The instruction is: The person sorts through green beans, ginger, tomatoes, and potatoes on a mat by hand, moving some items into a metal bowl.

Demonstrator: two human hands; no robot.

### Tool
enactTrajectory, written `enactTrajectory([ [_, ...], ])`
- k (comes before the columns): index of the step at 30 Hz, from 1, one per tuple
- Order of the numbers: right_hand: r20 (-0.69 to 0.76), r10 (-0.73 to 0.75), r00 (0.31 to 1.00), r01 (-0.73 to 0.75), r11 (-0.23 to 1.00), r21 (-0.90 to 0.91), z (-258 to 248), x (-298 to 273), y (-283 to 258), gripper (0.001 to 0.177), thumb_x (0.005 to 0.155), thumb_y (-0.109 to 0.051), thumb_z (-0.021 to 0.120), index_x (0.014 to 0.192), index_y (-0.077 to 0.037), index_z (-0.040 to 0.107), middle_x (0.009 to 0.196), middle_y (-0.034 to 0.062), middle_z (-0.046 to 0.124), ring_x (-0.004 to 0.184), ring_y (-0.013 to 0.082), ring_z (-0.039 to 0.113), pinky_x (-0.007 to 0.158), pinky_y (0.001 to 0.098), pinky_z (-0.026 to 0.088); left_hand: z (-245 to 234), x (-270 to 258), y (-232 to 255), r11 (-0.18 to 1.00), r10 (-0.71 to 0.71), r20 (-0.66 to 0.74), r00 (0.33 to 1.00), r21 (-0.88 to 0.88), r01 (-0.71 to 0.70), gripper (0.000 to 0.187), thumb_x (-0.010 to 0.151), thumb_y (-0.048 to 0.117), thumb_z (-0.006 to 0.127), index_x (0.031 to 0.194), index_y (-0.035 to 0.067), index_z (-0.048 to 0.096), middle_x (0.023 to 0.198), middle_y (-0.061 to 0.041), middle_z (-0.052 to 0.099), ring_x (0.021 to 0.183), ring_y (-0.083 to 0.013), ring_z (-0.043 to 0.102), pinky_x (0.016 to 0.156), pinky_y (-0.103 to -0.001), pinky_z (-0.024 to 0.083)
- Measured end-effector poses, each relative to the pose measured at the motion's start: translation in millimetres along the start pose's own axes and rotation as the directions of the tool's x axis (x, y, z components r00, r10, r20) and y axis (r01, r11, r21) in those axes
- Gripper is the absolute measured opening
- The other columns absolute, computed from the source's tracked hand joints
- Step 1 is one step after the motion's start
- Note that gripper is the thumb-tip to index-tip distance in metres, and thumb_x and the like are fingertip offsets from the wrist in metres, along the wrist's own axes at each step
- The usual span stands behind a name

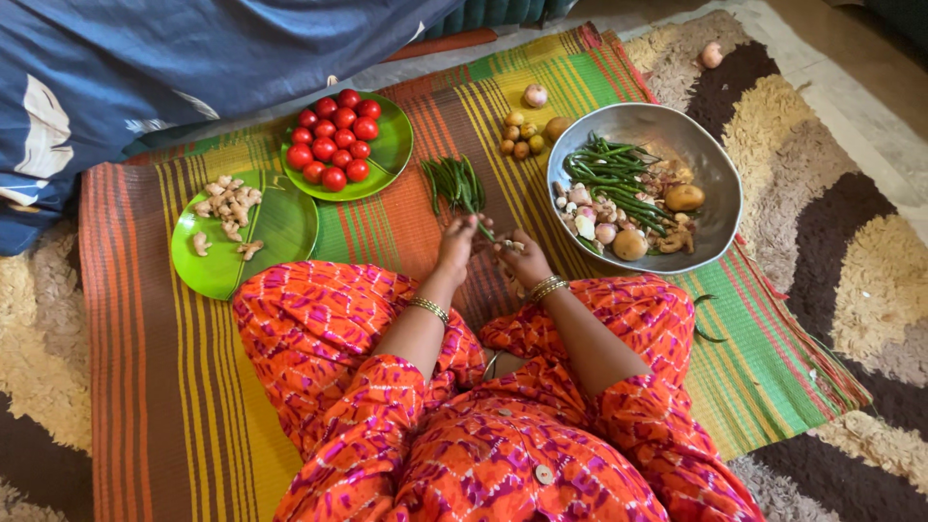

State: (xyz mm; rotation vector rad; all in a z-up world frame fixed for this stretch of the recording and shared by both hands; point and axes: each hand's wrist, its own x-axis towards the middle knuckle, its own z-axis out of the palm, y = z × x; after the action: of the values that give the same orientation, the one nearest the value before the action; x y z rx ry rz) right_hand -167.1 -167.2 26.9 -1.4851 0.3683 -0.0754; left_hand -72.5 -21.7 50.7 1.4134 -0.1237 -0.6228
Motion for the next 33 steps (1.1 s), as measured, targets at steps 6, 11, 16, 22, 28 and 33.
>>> enactTrajectory([
  [6, 0.005, 0.007, 1.0, -0.007, 0.993, -0.117, 5, -4, -6, 0.014, 0.095, -0.017, 0.068, 0.105, -0.008, 0.062, 0.079, 0.0025, 0.07, 0.056, 0.0079, 0.057, 0.049, 0.0257, 0.046, 3, -16, 21, 0.977, 0.001, -0.064, 0.998, -0.214, -0.015, 0.021, 0.1, 0.032, 0.058, 0.099, 0.012, 0.064, 0.089, -0.002, 0.074, 0.074, -0.0109, 0.068, 0.065, -0.025, 0.055],
  [11, -0.012, 0.042, 0.999, -0.044, 0.989, -0.139, 7, -23, -18, 0.016, 0.097, -0.019, 0.07, 0.104, -0.007, 0.063, 0.079, 0.0034, 0.07, 0.058, 0.0076, 0.056, 0.051, 0.0253, 0.046, 8, -17, 24, 0.983, 0.043, -0.116, 0.992, -0.172, -0.062, 0.023, 0.094, 0.035, 0.067, 0.092, 0.011, 0.065, 0.084, 0.0, 0.071, 0.064, -0.0069, 0.059, 0.06, -0.023, 0.051],
  [16, -0.078, 0.018, 0.997, -0.035, 0.976, -0.214, 0, -23, -16, 0.017, 0.095, -0.023, 0.069, 0.1, -0.006, 0.065, 0.08, 0.0045, 0.073, 0.062, 0.0088, 0.061, 0.054, 0.0248, 0.05, 13, -16, 22, 0.989, 0.07, -0.131, 0.989, -0.12, -0.086, 0.031, 0.087, 0.041, 0.073, 0.093, 0.012, 0.064, 0.082, 0.003, 0.068, 0.064, -0.0065, 0.054, 0.059, -0.023, 0.048],
  [22, -0.18, 0.108, 0.978, -0.09, 0.99, 0.11, -9, -11, -6, 0.03, 0.093, -0.033, 0.069, 0.108, -0.008, 0.062, 0.084, 0.0037, 0.068, 0.065, 0.011, 0.063, 0.056, 0.0245, 0.052, 18, -28, 28, 0.996, 0.056, -0.104, 0.993, 0.081, -0.048, 0.035, 0.088, 0.043, 0.072, 0.096, 0.01, 0.068, 0.081, 0.002, 0.064, 0.07, -0.0076, 0.055, 0.066, -0.023, 0.05],
  [28, -0.153, 0.143, 0.978, -0.063, 0.898, 0.436, -18, -10, -11, 0.028, 0.096, -0.031, 0.068, 0.113, -0.009, 0.063, 0.084, 0.0013, 0.067, 0.065, 0.0096, 0.059, 0.057, 0.0229, 0.049, 22, -30, 16, 0.929, -0.003, 0.074, 0.997, 0.368, -0.024, 0.023, 0.091, 0.029, 0.068, 0.103, 0.01, 0.072, 0.093, -0.002, 0.072, 0.071, -0.0139, 0.057, 0.068, -0.031, 0.05],
  [33, -0.083, 0.103, 0.991, -0.052, 0.881, 0.471, -17, -8, -8, 0.021, 0.093, -0.019, 0.07, 0.106, -0.005, 0.061, 0.081, 0.0036, 0.067, 0.068, 0.0132, 0.064, 0.059, 0.0267, 0.053, 18, -21, -1, 0.843, 0.128, 0.191, 0.973, 0.496, -0.209, 0.018, 0.09, 0.012, 0.07, 0.107, 0.01, 0.074, 0.103, -0.002, 0.075, 0.085, -0.0081, 0.067, 0.078, -0.029, 0.056],
])
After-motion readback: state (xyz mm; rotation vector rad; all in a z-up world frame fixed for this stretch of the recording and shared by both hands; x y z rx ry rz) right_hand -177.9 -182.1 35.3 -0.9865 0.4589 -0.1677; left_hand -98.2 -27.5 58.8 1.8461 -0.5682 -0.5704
